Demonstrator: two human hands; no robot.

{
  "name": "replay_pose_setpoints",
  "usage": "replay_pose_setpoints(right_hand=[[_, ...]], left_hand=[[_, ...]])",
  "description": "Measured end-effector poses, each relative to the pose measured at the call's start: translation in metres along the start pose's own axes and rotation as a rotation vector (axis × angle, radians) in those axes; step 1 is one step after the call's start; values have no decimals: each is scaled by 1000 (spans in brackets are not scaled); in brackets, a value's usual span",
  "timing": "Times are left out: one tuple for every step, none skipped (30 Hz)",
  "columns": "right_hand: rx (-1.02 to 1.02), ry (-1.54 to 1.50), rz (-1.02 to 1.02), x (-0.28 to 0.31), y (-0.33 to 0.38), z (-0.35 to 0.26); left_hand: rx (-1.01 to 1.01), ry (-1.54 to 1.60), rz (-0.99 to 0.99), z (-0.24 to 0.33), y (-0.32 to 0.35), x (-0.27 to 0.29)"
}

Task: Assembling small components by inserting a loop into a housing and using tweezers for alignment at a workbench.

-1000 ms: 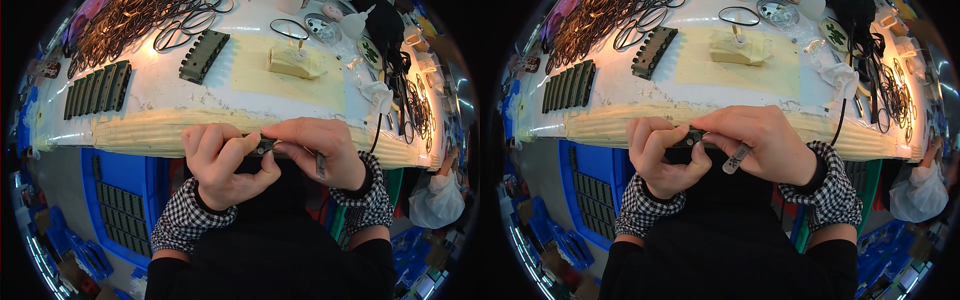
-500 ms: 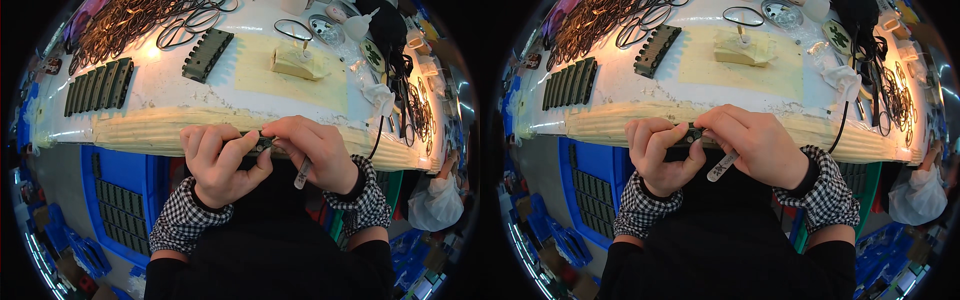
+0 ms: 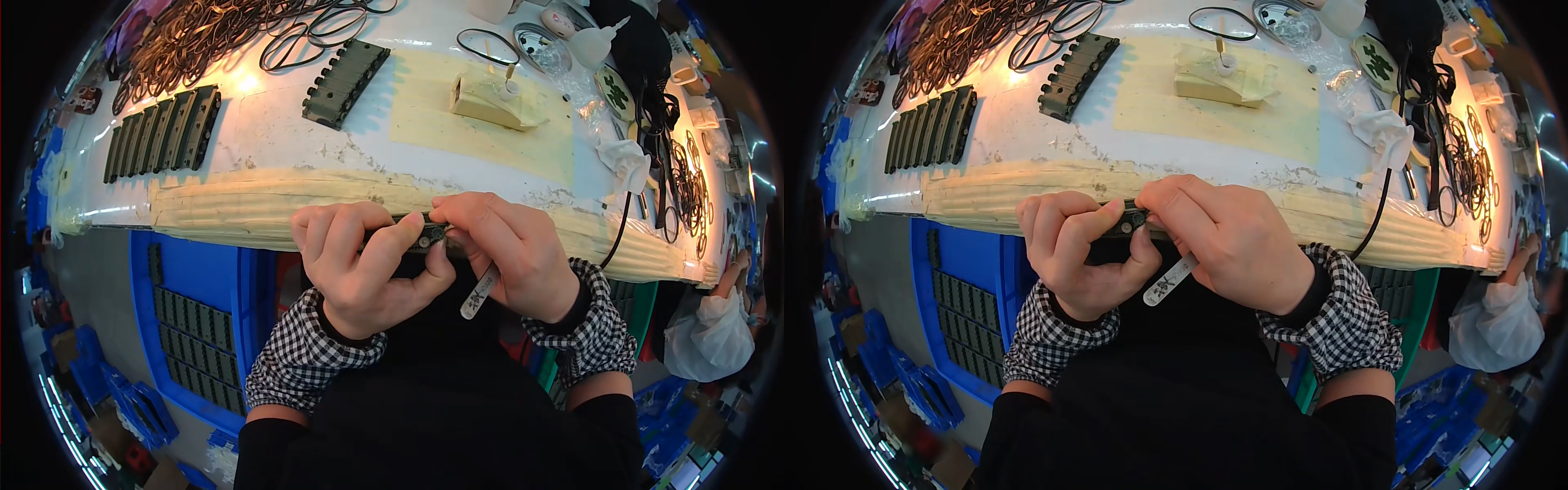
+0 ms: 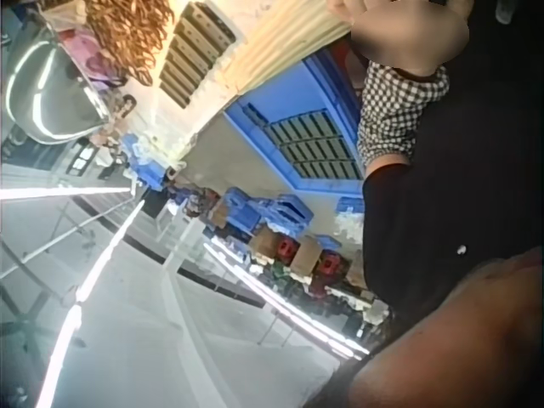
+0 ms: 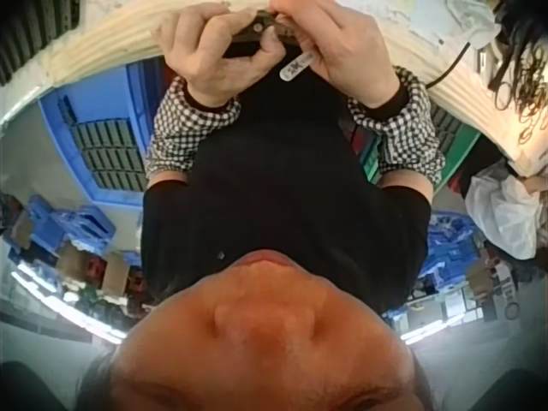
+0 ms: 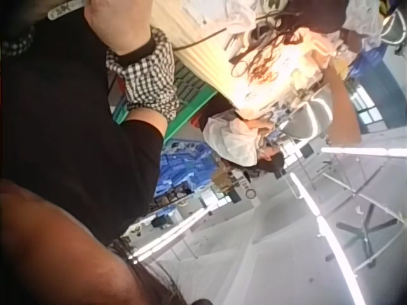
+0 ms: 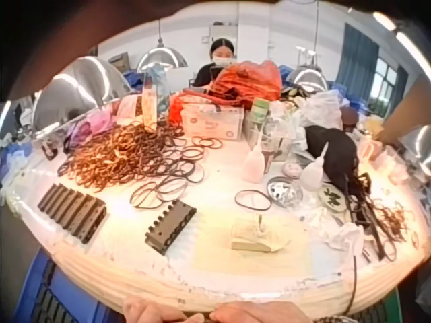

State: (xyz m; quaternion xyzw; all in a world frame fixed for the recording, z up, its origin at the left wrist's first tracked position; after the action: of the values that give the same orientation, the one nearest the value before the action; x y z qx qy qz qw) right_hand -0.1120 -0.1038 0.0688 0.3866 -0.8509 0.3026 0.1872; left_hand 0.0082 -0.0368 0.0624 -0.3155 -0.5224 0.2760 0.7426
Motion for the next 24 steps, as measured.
replay_pose_setpoints(right_hand=[[-2,-3,6,0,0,0],[-6,-5,14,0,0,1],[-10,-5,28,1,0,2],[-6,1,34,1,0,2],[0,7,40,2,0,2],[14,20,38,2,0,2],[19,25,33,2,0,1],[24,31,28,2,0,1],[18,29,20,1,1,2],[10,26,16,1,1,2],[6,24,15,1,0,1],[0,20,18,1,-1,-1],[-5,2,25,2,-1,-2],[-6,-18,34,4,-4,-4],[-4,-53,46,6,-7,-7],[-2,-88,58,9,-9,-10],[-31,-126,69,12,-14,-12],[-58,-165,78,16,-18,-16],[-86,-205,87,19,-23,-18],[-85,-228,92,22,-26,-20],[-82,-251,96,24,-29,-21],[-74,-262,100,25,-33,-24],[-70,-273,105,26,-35,-25],[-65,-285,110,27,-37,-26]], left_hand=[[-2,-7,5,0,0,0],[-5,-12,10,0,-1,0],[-6,-10,12,0,-1,-1],[-7,-7,14,1,-2,-1],[-8,-6,15,1,-2,-1],[-6,-10,13,1,-2,-2],[-4,-14,11,1,-2,-2],[-3,-16,11,1,-2,-2],[2,-21,17,1,-1,-2],[7,-26,23,2,-1,-2],[9,-33,32,2,-1,-2],[23,-9,32,1,-1,-1],[37,16,32,0,-1,0],[42,36,38,-1,-3,0],[93,106,59,-5,-5,0],[144,178,79,-8,-6,-1],[189,247,98,-12,-8,0],[256,345,12,-15,-8,-1],[298,429,21,-17,-10,0],[335,513,28,-19,-12,-1],[372,597,33,-22,-12,-1],[390,683,-1,-24,-12,-2],[412,720,0,-25,-12,-3],[434,758,0,-26,-14,-4]])
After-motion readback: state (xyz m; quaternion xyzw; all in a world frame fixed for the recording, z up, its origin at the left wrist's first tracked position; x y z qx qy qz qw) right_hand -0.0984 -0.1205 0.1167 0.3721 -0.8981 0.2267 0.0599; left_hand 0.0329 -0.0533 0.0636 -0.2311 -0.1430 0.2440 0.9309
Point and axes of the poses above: each hand's wrist, its own y-axis away from the middle knuckle, its own x-axis out of the back of the hand, z = x × y, the point moved 7 cm from there along -y, towards the middle knuckle, and after that the axes turned 12 degrees about -y, right-handed, at the moved point
